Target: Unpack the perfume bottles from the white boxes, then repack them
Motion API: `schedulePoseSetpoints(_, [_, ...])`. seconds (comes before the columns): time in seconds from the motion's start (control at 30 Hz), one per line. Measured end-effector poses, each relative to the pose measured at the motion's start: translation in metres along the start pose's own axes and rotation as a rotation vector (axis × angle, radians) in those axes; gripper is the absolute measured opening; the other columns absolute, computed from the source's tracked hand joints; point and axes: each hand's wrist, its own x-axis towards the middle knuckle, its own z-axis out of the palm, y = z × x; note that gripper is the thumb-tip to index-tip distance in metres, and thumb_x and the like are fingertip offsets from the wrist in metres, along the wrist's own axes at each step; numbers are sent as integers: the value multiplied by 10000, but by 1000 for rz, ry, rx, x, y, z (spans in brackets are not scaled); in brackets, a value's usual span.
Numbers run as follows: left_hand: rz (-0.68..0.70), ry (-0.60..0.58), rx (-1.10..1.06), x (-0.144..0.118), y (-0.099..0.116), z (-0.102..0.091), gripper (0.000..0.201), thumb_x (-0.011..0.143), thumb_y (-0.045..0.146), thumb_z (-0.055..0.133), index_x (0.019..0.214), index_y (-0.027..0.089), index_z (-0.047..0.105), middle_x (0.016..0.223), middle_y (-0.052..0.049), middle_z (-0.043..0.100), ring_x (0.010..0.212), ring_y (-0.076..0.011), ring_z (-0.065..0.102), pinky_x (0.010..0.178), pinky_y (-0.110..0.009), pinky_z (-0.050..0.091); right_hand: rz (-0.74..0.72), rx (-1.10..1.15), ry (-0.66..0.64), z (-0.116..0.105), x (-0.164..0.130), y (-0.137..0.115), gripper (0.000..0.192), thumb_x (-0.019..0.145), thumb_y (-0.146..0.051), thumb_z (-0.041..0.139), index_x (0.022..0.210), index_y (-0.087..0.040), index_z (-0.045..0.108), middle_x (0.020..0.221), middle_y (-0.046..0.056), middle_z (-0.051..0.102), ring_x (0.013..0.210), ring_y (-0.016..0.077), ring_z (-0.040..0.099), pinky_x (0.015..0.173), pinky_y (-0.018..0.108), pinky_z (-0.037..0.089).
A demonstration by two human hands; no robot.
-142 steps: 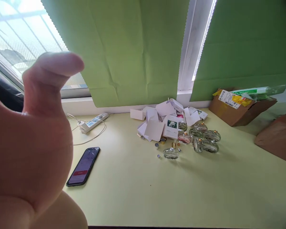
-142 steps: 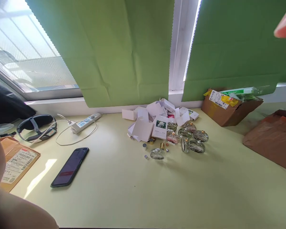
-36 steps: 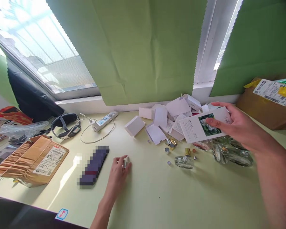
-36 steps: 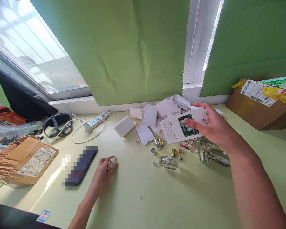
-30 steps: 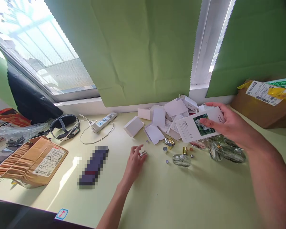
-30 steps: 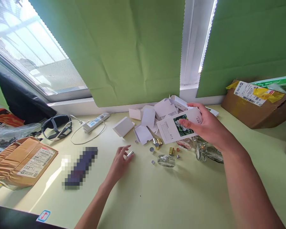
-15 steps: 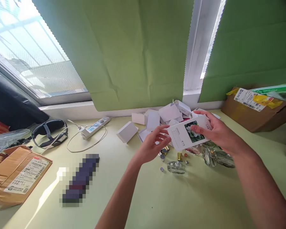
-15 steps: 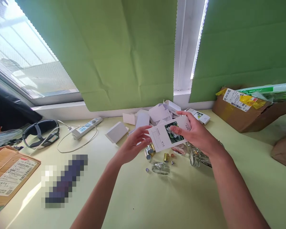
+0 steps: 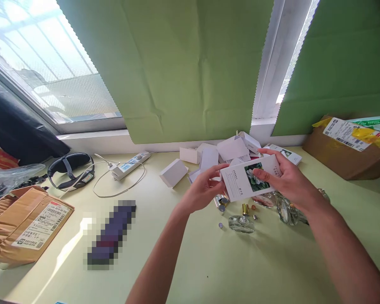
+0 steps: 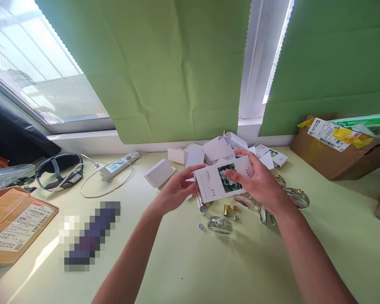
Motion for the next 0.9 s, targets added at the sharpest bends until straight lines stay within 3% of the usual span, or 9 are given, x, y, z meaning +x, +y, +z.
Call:
schedulePoseSetpoints(0.17, [-19, -80, -57, -9, 5, -16, 530, 888, 346, 604, 1402, 291, 486, 1128, -88, 668, 928, -187, 663, 742, -301, 583, 19, 68, -34, -5, 1, 0, 665, 731, -433, 779, 1323, -394, 477, 1140, -4, 718, 1027, 277, 687, 771, 386, 631])
schedulePoseSetpoints(0.3, [-64, -116, -95, -13, 5, -22, 593, 859, 374, 627, 1424, 335, 450, 1190, -77, 651, 972, -210, 656, 751, -330, 584, 14, 71, -49, -3, 1, 0, 638, 751, -472, 751, 1319, -394, 471, 1178, 0, 703, 1043, 274, 687, 838, 425, 610])
schedulePoseSetpoints(0.4, [-68, -83, 75, -13, 2, -24, 552, 881, 370, 582, 1414, 341, 444, 1227, -75, 631, 970, -193, 637, 712, -294, 561, 13, -44, -21, 9, 0, 0, 682, 748, -512, 736, 1352, -398, 440, 1272, 12, 659, 1123, 285, 649, 890, 445, 586])
schedulePoseSetpoints(0.5, [-112, 50, 318, -11, -2, -33, 452, 891, 332, 521, 1341, 302, 515, 1134, -72, 643, 835, -149, 606, 595, -232, 502, 6, -174, -78, 12, 1, 1, 764, 756, -542, 711, 1425, -367, 386, 1347, 48, 606, 1170, 296, 613, 907, 443, 566])
schedulePoseSetpoints(0.57, [-187, 183, 404, -12, -4, -45, 419, 890, 327, 481, 1302, 277, 541, 1045, -66, 644, 792, -145, 591, 560, -223, 482, -49, -255, -42, -2, 4, 4, 694, 786, -554, 672, 1403, -347, 431, 1368, 59, 585, 1169, 289, 607, 913, 420, 551])
schedulePoseSetpoints(0.67, [-266, 392, 433, -18, -5, -67, 438, 883, 376, 466, 1301, 251, 514, 1023, -71, 651, 834, -175, 614, 577, -247, 503, -87, -419, 238, -44, 15, 7, 459, 831, -569, 601, 1227, -337, 579, 1254, 37, 650, 1083, 251, 643, 908, 381, 528])
schedulePoseSetpoints(0.73, [-280, 453, 416, -23, -5, -80, 491, 870, 414, 483, 1328, 238, 478, 1111, -96, 649, 906, -203, 629, 614, -276, 526, -54, -472, 341, -75, 27, 7, 418, 817, -525, 624, 1152, -276, 591, 1195, 76, 665, 1063, 252, 637, 883, 372, 520])
schedulePoseSetpoints(0.83, [-292, 460, 405, -30, -6, -91, 538, 852, 386, 487, 1372, 258, 435, 1308, -113, 582, 957, -212, 635, 675, -312, 541, 26, -564, 327, -101, 54, 0, 348, 800, -436, 648, 1056, -202, 611, 1102, 138, 677, 903, 238, 662, 735, 346, 526])
schedulePoseSetpoints(0.9, [-284, 456, 400, -32, -7, -95, 553, 837, 323, 469, 1386, 281, 419, 1410, -104, 512, 972, -207, 635, 709, -326, 546, 53, -636, 240, -99, 75, -8, 343, 797, -427, 662, 1038, -185, 627, 1053, 143, 689, 770, 206, 662, 657, 327, 502])
